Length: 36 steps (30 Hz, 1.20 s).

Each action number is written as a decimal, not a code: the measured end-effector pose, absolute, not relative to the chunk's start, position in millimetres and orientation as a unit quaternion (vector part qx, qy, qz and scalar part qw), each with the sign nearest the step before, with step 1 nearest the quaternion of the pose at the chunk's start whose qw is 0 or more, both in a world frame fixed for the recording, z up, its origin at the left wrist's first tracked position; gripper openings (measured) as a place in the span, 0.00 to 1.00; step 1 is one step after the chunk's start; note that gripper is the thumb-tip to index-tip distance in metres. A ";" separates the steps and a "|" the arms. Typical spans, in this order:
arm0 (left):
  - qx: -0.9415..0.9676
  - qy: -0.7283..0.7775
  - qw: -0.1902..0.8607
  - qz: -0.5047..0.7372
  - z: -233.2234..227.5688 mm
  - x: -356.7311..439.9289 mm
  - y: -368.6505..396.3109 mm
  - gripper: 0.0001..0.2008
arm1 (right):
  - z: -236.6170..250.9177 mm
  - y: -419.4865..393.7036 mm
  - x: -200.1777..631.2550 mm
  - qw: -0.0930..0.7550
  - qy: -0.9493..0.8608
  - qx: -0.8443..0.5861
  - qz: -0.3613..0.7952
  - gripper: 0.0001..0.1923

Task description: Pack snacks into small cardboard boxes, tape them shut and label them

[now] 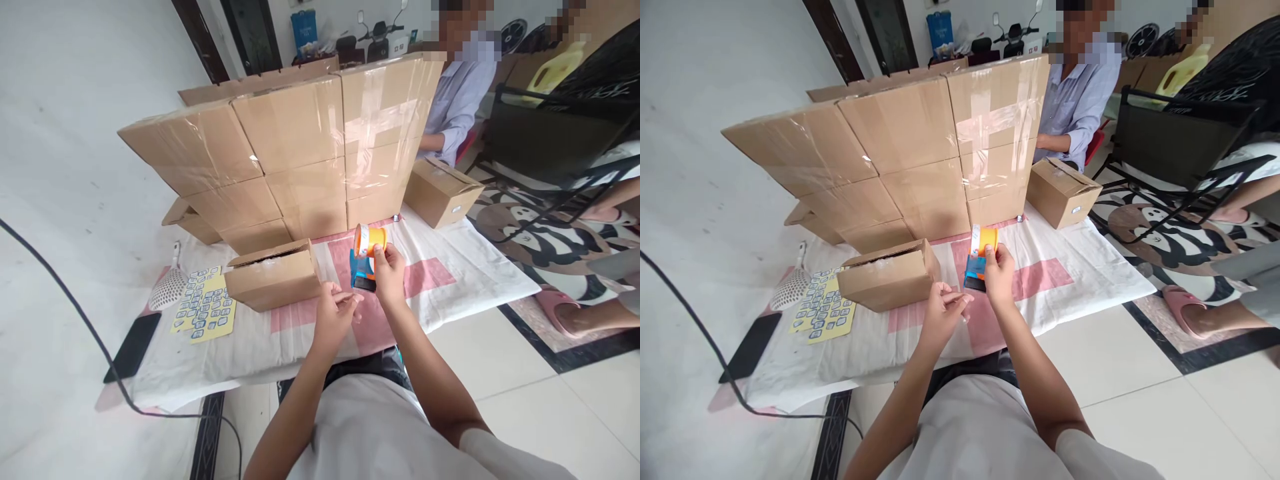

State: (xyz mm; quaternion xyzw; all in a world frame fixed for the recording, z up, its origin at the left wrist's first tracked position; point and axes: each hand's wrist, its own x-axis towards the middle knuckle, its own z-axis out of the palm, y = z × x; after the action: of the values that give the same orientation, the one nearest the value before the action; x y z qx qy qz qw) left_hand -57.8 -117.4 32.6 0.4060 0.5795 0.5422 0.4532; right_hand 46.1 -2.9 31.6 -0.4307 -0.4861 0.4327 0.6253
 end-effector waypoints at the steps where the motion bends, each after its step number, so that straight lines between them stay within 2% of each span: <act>1: 0.410 0.589 0.439 0.541 30.6 -56.8 -117.0 0.20 | 28.6 -0.1 45.5 0.624 -0.468 -0.421 0.462 0.19; 4: 0.417 0.613 0.396 0.542 22.8 -56.4 -115.7 0.19 | 17.0 12.2 52.3 0.620 -0.450 -0.407 0.497 0.18; 7: 0.420 0.635 0.365 0.536 12.1 -61.8 -116.0 0.16 | 9.7 28.3 70.1 0.635 -0.454 -0.408 0.473 0.21; 11: 0.415 0.621 0.376 0.549 5.5 -75.6 -117.7 0.16 | 4.7 51.3 85.3 0.663 -0.456 -0.433 0.407 0.22; 16: 0.412 0.580 0.381 0.590 20.3 -90.2 -119.0 0.16 | -13.4 65.2 77.5 0.601 -0.516 -0.487 0.368 0.24; 18: 0.403 0.567 0.382 0.608 28.6 -94.1 -121.3 0.17 | -15.5 56.7 78.0 0.586 -0.521 -0.520 0.339 0.28; 21: 0.377 0.547 0.386 0.640 41.4 -101.1 -127.3 0.19 | -1.7 25.0 80.8 0.600 -0.541 -0.541 0.234 0.36; 23: 0.370 0.544 0.379 0.650 50.4 -108.2 -131.9 0.19 | 18.6 -2.3 76.6 0.590 -0.616 -0.475 0.217 0.27; 26: 0.391 0.552 0.352 0.647 63.5 -123.5 -138.0 0.20 | 57.8 -33.8 56.1 0.507 -0.750 -0.300 0.302 0.10; 31: 0.436 0.568 0.293 0.633 77.2 -151.3 -152.3 0.24 | 109.5 -44.3 9.2 0.383 -0.845 -0.148 0.342 0.05; 36: 0.475 0.612 0.230 0.589 79.5 -166.2 -173.2 0.22 | 122.9 -41.8 -19.2 0.282 -0.892 -0.103 0.339 0.05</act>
State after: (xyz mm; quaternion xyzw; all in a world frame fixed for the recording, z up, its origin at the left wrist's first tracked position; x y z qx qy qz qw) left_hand -166.2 -173.2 79.5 0.4752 0.6119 0.5889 0.2302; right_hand -19.2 -41.8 122.9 -0.1030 -0.8918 0.3387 0.2816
